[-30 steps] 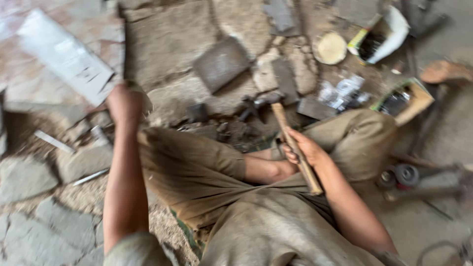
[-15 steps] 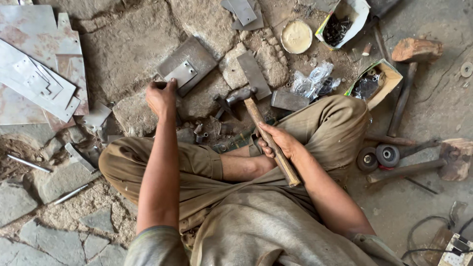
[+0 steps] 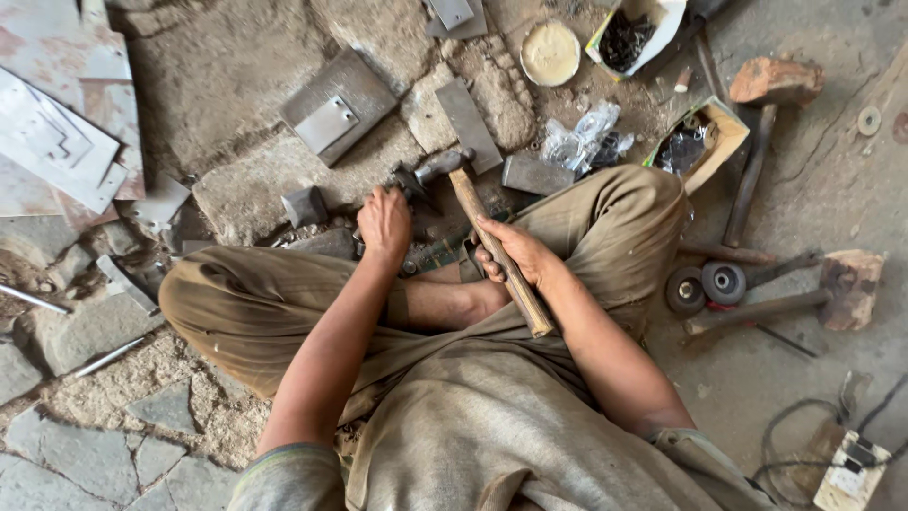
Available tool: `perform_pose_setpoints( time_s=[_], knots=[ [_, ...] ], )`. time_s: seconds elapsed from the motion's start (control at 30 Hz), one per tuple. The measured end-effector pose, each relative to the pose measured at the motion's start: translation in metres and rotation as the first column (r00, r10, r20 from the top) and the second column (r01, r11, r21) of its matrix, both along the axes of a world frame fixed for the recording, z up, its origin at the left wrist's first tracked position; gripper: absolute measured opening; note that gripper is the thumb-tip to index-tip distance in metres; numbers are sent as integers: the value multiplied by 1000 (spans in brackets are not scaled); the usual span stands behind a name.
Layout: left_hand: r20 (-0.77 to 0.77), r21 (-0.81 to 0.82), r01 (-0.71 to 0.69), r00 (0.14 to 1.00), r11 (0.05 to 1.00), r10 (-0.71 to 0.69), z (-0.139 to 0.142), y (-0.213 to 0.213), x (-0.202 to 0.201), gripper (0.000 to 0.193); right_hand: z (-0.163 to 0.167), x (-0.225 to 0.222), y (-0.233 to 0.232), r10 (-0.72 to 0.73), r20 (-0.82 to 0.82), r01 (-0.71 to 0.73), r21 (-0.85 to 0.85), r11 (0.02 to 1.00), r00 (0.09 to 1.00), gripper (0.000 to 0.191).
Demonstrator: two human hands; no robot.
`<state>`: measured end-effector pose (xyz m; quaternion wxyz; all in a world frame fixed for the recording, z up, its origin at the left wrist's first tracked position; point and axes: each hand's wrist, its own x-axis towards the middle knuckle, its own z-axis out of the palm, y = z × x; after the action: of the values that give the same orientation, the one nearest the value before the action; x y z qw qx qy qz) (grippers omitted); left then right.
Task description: The person sits on the ground and uses a hammer and a metal punch to shape and align rectangular metal plates. They repeatedly strike the punch against the metal pieces, occasionally repositioning the plates and comparing them to other pieces.
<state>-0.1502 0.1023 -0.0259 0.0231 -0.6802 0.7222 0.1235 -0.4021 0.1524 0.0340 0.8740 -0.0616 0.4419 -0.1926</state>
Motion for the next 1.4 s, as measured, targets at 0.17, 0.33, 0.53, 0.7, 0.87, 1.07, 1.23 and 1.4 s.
perform_pose_setpoints(
  time_s=[0.17,0.33,0.53,0.7,0.87,1.07,1.23,1.4],
  knots=[
    [-274,164,-155,942,974,196,34,4,29,25,2,2,-1,7,-36,-8,-16,1000,999,40],
    [-914,346,-389,65,854,400,77,-23,96,29,13,6,-1,-9,-108,13,33,999,994,39],
    [-978,209,-363,-53,908,204,67,-127,132,34,34,18,-5,43,-301,-29,53,998,953,42],
    [-947,308,-345,-27,886,319,33,-166,120,35,57,37,-10,105,-502,-129,-13,992,858,36],
    [-942,248,-339,133,908,307,19,-167,116,37,80,52,-19,119,-569,-263,-179,948,814,29],
    [-929,165,-342,261,925,262,22,-165,113,33,92,50,-29,73,-627,-370,-358,857,776,29],
    [-869,67,-301,451,951,204,19,-164,111,34,90,56,-50,78,-757,-508,-354,786,649,31],
    [-859,71,-281,471,957,202,9,-167,113,65,135,53,-102,-83,-617,-474,-677,563,782,36]
  ],
)
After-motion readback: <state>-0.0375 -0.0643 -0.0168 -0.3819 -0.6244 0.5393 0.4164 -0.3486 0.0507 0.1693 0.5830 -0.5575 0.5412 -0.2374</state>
